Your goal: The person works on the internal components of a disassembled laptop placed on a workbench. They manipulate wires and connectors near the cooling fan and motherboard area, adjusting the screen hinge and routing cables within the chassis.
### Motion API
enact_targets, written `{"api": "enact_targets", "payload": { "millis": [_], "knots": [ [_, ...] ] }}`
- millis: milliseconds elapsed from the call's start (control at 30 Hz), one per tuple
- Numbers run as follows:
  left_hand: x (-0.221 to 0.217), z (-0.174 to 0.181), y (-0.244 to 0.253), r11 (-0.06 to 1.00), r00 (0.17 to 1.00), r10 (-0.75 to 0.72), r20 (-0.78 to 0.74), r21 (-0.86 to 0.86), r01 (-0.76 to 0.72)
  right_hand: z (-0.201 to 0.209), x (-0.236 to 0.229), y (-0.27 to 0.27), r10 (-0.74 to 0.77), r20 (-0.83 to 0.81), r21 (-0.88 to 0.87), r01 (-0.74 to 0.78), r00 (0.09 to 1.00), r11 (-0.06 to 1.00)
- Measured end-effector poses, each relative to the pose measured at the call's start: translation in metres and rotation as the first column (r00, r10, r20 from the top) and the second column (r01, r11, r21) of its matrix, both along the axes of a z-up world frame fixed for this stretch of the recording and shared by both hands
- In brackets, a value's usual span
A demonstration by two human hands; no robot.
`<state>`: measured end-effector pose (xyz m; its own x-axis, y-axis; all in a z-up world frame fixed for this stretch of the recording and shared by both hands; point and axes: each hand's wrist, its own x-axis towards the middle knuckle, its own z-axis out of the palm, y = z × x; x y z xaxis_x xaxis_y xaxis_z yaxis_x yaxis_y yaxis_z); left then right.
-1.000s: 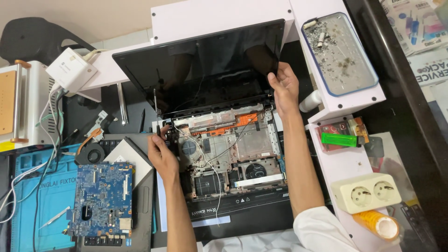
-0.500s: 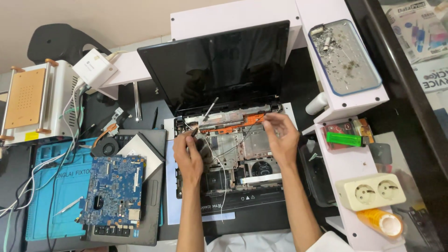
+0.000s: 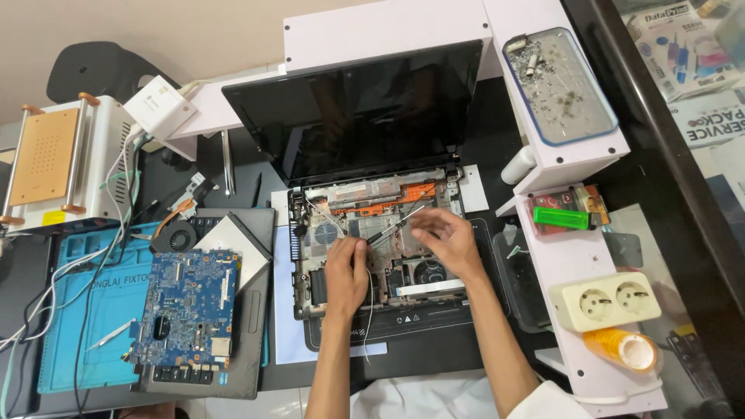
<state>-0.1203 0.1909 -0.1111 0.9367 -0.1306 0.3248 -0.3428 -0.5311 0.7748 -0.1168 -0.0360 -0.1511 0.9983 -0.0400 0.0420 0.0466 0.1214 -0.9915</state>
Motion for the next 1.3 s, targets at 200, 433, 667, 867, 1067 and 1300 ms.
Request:
{"api": "enact_targets", "payload": {
  "millis": [200, 433, 667, 867, 1067, 1300],
  "knots": [
    [-0.006, 0.007, -0.003, 0.996, 0.999, 0.005, 0.033, 0.086, -0.008, 0.025, -0.011, 0.014, -0.251, 0.046, -0.252, 0.254, 0.967, 0.934],
    [0.016, 0.035, -0.033, 0.976, 0.961, 0.012, 0.275, 0.206, -0.071, 0.018, -0.012, 0.010, -0.449, 0.140, -0.236, 0.470, 0.882, 0.850],
    [0.049, 0.036, -0.093, 0.956, 0.928, -0.137, 0.347, 0.291, 0.032, -0.010, -0.012, -0.005, -0.577, 0.079, 0.096, 0.570, 0.813, 0.816],
    [0.050, 0.026, -0.111, 0.922, 0.895, -0.154, 0.418, 0.386, -0.022, -0.007, -0.012, -0.007, -0.522, -0.043, 0.249, 0.515, 0.852, 0.820],
    [0.040, 0.035, -0.111, 0.905, 0.873, -0.208, 0.441, 0.426, 0.001, -0.004, -0.013, -0.006, -0.535, -0.045, 0.210, 0.532, 0.844, 0.820],
    [0.028, 0.048, -0.080, 0.967, 0.929, -0.096, 0.356, 0.253, 0.004, 0.000, -0.011, -0.005, -0.569, -0.038, 0.177, 0.566, 0.821, 0.805]
  ]
}}
